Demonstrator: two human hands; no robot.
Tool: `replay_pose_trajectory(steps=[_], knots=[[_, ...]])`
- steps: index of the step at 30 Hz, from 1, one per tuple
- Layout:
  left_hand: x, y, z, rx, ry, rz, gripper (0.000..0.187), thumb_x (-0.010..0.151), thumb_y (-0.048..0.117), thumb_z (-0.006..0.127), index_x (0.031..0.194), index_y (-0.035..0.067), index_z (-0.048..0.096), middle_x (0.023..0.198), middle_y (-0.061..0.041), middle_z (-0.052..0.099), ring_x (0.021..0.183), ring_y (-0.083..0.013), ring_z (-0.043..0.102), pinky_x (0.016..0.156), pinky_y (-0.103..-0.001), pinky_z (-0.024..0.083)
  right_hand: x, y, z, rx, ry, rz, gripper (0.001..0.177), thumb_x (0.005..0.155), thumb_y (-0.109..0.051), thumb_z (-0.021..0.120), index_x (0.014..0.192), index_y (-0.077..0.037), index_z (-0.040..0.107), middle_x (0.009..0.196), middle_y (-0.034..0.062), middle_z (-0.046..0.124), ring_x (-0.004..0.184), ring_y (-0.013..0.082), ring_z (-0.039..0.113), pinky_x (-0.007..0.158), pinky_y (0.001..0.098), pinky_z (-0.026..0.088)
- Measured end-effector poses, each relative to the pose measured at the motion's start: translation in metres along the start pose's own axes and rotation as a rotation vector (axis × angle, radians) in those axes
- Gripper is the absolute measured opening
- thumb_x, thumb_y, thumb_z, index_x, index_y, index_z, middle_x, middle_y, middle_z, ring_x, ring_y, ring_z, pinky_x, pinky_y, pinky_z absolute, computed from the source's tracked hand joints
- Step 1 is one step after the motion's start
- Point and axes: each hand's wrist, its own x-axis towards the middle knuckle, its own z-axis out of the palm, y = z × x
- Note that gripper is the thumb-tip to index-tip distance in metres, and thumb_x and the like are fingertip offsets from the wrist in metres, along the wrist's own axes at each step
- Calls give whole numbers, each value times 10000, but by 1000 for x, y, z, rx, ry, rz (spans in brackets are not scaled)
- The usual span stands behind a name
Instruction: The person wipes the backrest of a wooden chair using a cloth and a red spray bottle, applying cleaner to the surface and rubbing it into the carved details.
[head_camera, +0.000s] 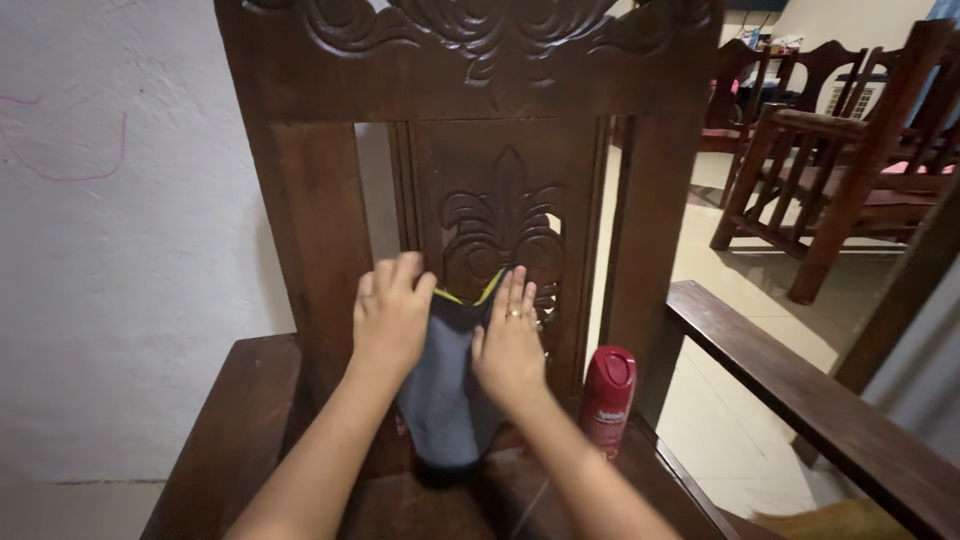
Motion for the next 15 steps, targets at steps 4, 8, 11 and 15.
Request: replay_pose_trajectory(steps=[4,8,11,15], knots=[[16,22,-2,-219,-319,-435,249,1061,230,549,1296,159,589,1165,-144,693,1158,-311,632,1001,-463,525,2,23,-51,-16,-221,-91,802,895,-263,653,1522,61,271,1604,240,276,1456,424,322,1167,500,284],[27,45,37,-381,-96,-320,358,1008,150,567,1364,130,541,1236,-155,656,1218,-322,585,1037,-466,517,-22,49,-84,56,-41,-164,550,904,-235,653,1408,-62,516,1521,204,495,1436,390,428,1172,462,360],[27,52,62,-229,86,12,572,877,179,651,1426,145,493,1398,-101,574,1353,-291,469,1146,-502,398,-53,62,-98,-71,108,-154,441,851,-243,679,1278,-161,611,1401,137,607,1382,352,526,1144,483,392],[36,59,82,-88,26,145,918,759,378,711,1575,191,333,1555,-28,429,1469,-241,339,1221,-519,224,-77,82,-98,-68,281,-136,577,736,-230,742,1282,-137,581,1354,247,498,1232,474,551,1015,536,425]])
